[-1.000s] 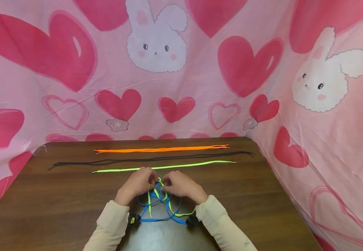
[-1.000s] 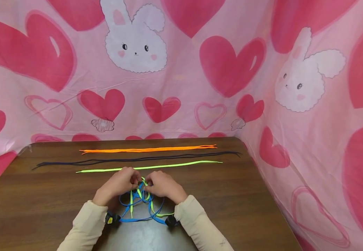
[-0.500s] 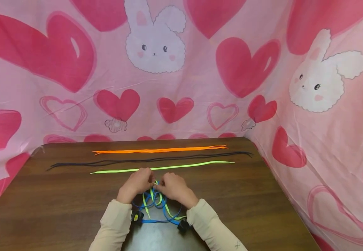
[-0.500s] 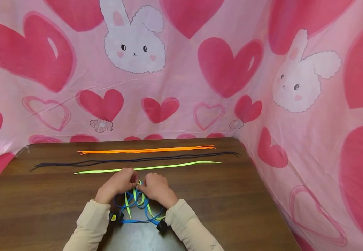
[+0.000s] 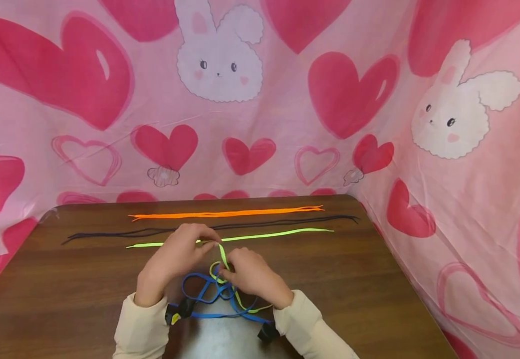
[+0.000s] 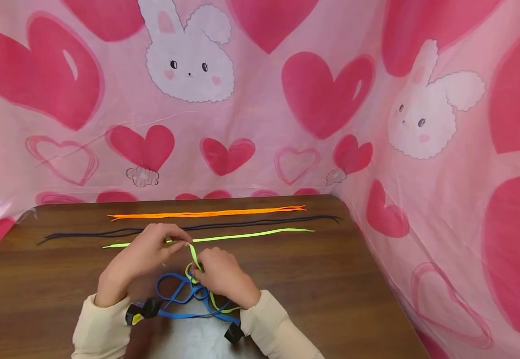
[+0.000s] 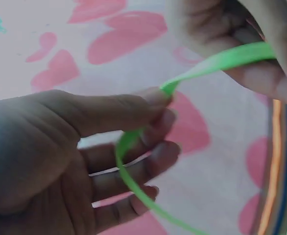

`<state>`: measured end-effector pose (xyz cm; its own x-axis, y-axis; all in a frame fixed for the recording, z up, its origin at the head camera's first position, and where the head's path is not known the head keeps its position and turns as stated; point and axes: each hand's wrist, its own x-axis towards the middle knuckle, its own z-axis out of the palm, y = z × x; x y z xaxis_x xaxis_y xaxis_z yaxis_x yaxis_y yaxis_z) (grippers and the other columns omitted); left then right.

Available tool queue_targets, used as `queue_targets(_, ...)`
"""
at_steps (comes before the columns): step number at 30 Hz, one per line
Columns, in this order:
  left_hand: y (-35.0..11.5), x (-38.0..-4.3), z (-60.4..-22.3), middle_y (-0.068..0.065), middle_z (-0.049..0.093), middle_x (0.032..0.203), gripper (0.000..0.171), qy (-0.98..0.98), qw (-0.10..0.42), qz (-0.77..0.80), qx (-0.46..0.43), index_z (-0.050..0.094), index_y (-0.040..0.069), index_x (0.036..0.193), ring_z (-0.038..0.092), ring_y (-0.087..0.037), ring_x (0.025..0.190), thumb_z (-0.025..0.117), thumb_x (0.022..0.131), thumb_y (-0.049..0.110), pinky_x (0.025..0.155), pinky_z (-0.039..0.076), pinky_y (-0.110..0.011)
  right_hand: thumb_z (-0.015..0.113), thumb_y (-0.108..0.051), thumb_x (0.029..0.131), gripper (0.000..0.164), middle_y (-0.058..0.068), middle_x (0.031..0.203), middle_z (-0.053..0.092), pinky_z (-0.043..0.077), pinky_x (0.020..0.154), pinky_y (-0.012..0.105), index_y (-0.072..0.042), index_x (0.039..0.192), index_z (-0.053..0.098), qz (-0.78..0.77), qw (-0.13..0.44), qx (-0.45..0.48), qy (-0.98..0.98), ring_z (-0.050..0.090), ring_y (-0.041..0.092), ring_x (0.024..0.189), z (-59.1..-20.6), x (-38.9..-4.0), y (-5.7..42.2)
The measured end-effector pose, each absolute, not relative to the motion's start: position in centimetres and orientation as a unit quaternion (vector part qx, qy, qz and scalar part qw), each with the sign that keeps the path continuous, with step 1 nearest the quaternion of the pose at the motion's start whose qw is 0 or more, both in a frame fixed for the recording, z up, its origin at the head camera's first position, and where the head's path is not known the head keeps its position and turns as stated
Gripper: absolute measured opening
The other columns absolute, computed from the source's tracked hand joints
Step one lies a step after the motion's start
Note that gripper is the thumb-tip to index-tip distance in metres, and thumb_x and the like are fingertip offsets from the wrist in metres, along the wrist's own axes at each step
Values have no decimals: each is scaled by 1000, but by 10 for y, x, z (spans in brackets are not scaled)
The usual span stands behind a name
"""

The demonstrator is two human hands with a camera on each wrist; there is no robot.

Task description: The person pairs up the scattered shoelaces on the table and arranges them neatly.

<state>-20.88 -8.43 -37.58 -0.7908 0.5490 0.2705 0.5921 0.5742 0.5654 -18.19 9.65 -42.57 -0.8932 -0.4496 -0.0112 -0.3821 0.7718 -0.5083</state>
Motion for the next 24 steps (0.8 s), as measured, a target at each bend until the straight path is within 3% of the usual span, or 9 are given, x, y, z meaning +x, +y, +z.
queue_targets(6,-86,-198,-361,11,65,88,17,-849,140,-359,-361,72,17,94,60,-3,82,72,80,8,72,50,-30,66,-21,87,6,-20,67,59,39,52,17,-20,87,72,-290,48,-269,917,47,-3,56,-393,-162,101)
queue_targets(11,-84,-198,-357,10,64,89,21,-811,220,-391,-375,72,15,97,57,-4,80,73,78,7,66,46,-22,66,-22,87,5,-20,74,62,43,58,16,-23,88,70,-312,18,-281,907,52,-6,64,-366,-146,114)
queue_targets(18,-86,-198,-352,2,66,87,26,-768,304,-439,-353,73,9,95,58,-10,83,73,74,-6,71,43,-15,63,-24,89,9,-18,78,63,44,58,22,-25,97,67,-381,-10,-278,881,54,1,67,-338,-128,142)
queue_targets(24,-91,-198,-347,-1,67,91,32,-743,375,-456,-314,73,8,99,59,-14,87,70,74,-11,69,40,-16,64,-25,88,17,-16,75,63,47,65,27,-19,104,67,-404,-63,-263,874,57,2,73,-325,-119,166)
